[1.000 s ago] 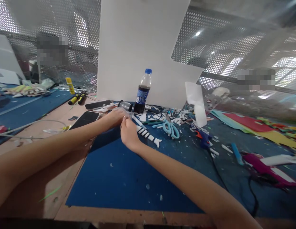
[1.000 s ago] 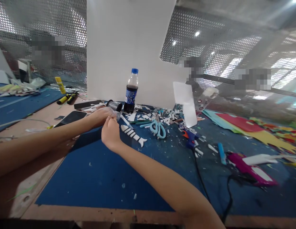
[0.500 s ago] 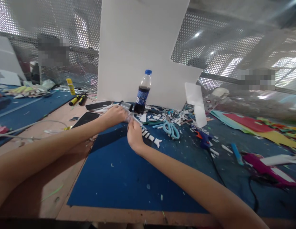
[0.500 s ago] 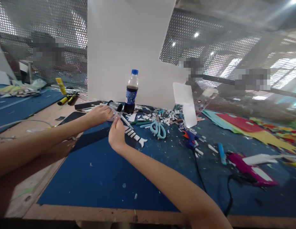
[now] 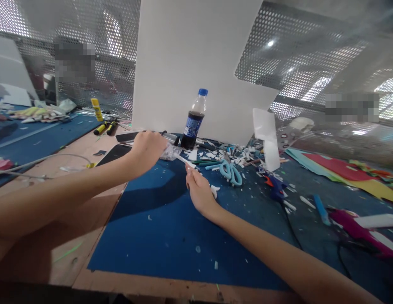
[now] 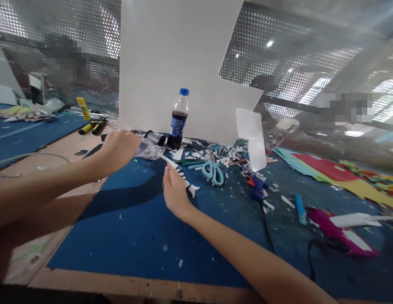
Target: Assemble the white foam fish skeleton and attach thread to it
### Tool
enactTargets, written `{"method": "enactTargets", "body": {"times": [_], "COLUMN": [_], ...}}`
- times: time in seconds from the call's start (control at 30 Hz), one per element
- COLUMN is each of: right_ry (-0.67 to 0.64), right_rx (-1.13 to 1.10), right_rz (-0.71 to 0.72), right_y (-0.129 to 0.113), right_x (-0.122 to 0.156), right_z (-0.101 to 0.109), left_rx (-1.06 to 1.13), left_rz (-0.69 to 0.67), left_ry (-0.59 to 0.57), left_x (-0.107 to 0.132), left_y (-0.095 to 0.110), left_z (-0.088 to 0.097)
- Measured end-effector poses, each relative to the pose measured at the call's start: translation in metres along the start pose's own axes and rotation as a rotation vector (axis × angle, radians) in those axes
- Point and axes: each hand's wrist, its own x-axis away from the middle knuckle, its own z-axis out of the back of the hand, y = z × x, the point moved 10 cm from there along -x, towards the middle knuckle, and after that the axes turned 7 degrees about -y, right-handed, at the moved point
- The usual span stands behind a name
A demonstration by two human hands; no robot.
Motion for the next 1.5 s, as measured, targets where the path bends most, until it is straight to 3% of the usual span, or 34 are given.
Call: {"method": "enactTargets", "body": {"times": [0.1,0.17,0.3,0.43,0.57,0.73,1.0,1.2,1.5], "right_ry": [0.017,0.028,-0.026,-0.157,-0.209,-0.209,-0.23,-0.223,-0.237], "right_rx": [-0.037,-0.075,-0.175,-0.329,-0.442,-0.541,-0.578,-0.579,-0.61], "right_rz": [-0.052,-0.073,-0.088,-0.13,-0.19,-0.232,-0.274,-0.269,-0.296], "right_y": [0.006,0.007,0.003,0.005,0.012,0.019,0.028,0.027,0.029], "right_x": [0.003,0.006,0.011,0.012,0.013,0.016,0.017,0.017,0.018], "right_z": [0.008,0.012,0.008,-0.007,-0.012,-0.007,-0.007,-0.006,-0.007], "left_rx": [0.0,0.017,0.017,-0.014,-0.022,-0.024,-0.037,-0.023,0.039], "left_rz": [-0.061,-0.197,-0.461,-0.582,-0.608,-0.545,-0.438,-0.393,-0.379], "left_ry": [0.003,-0.009,0.026,0.087,0.126,0.149,0.171,0.283,0.3], "left_x": [0.016,0.027,0.046,0.052,0.052,0.049,0.046,0.053,0.051], "left_y": [0.021,0.045,0.086,0.098,0.098,0.091,0.083,0.073,0.065], "left_z": [0.01,0.007,-0.015,-0.037,-0.046,-0.049,-0.04,-0.028,-0.032]}}
